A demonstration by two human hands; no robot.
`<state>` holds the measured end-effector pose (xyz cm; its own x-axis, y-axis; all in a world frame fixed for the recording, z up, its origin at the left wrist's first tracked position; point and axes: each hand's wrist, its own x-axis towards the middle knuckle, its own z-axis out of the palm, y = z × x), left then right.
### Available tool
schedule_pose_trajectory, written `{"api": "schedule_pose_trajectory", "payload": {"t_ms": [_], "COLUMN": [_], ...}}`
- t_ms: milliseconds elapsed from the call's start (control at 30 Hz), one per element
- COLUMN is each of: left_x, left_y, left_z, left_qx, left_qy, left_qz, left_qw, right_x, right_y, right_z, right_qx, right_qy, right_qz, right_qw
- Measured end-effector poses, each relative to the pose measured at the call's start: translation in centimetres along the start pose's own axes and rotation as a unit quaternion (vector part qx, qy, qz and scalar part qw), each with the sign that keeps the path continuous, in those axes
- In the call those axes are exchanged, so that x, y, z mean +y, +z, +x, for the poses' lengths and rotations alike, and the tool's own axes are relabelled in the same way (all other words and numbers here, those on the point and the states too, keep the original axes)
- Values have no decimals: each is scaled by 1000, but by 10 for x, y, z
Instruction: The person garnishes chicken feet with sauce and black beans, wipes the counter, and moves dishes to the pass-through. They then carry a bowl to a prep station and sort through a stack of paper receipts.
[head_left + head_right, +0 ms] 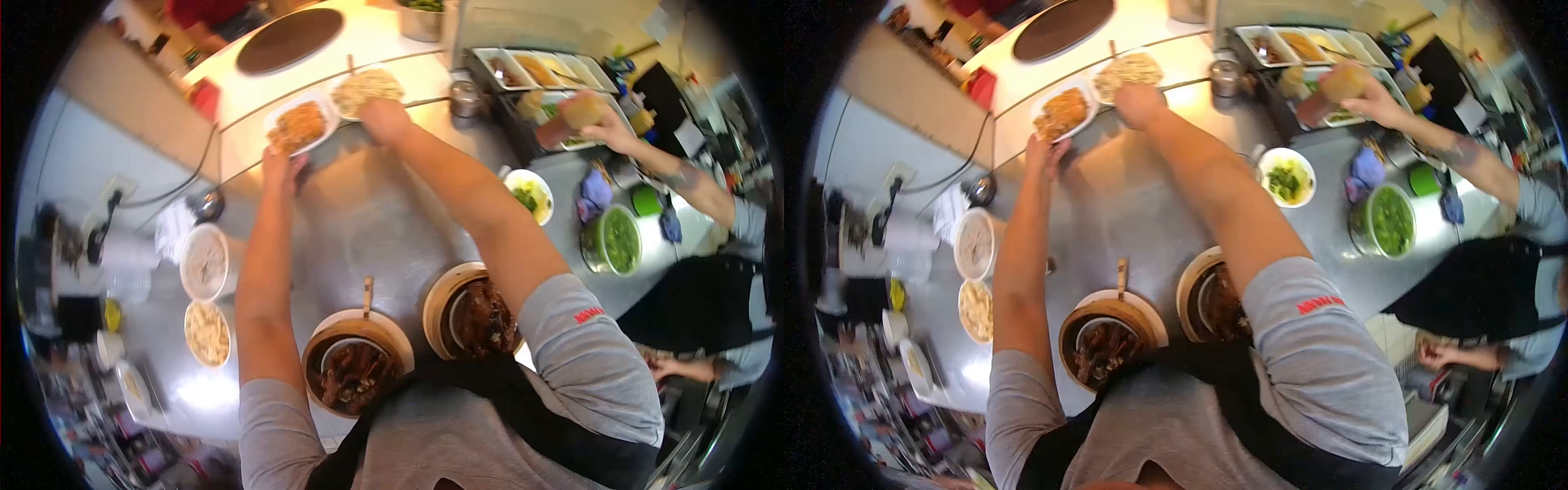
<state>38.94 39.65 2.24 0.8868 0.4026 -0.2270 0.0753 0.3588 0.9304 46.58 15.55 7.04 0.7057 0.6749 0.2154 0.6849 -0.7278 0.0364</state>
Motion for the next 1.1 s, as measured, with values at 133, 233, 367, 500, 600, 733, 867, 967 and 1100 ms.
{"api": "schedule_pose_trajectory", "payload": {"t_ms": [133, 233, 367, 500, 600, 733, 867, 967, 1100], "left_x": [-7, 35, 81, 77, 45, -12, -49, -63, -78], "left_y": [-17, -6, -1, -53, -106, -134, -97, -73, -53], "left_z": [28, -39, -184, -310, -393, -475, -518, -522, -512], "left_qx": [71, -5, -105, -8, 119, 202, 222, 181, 204], "left_qy": [11, 25, 38, 43, 7, -117, -150, -173, -132], "left_qz": [-21, 30, 147, 250, 256, 257, 160, 136, 111], "left_qw": [997, 999, 983, 967, 959, 938, 950, 959, 964], "right_x": [0, -3, 12, 67, 130, 287, 371, 450, 346], "right_y": [-38, -107, -226, -303, -299, -214, -109, -17, -132], "right_z": [1, -41, -193, -339, -405, -423, -409, -410, -370], "right_qx": [60, 22, 61, 64, 52, -141, -268, -281, -289], "right_qy": [6, -54, -126, 25, 304, 346, 394, 386, 325], "right_qz": [84, 58, 74, 208, 188, 175, 124, 188, 277], "right_qw": [995, 997, 987, 976, 932, 911, 871, 859, 857]}}
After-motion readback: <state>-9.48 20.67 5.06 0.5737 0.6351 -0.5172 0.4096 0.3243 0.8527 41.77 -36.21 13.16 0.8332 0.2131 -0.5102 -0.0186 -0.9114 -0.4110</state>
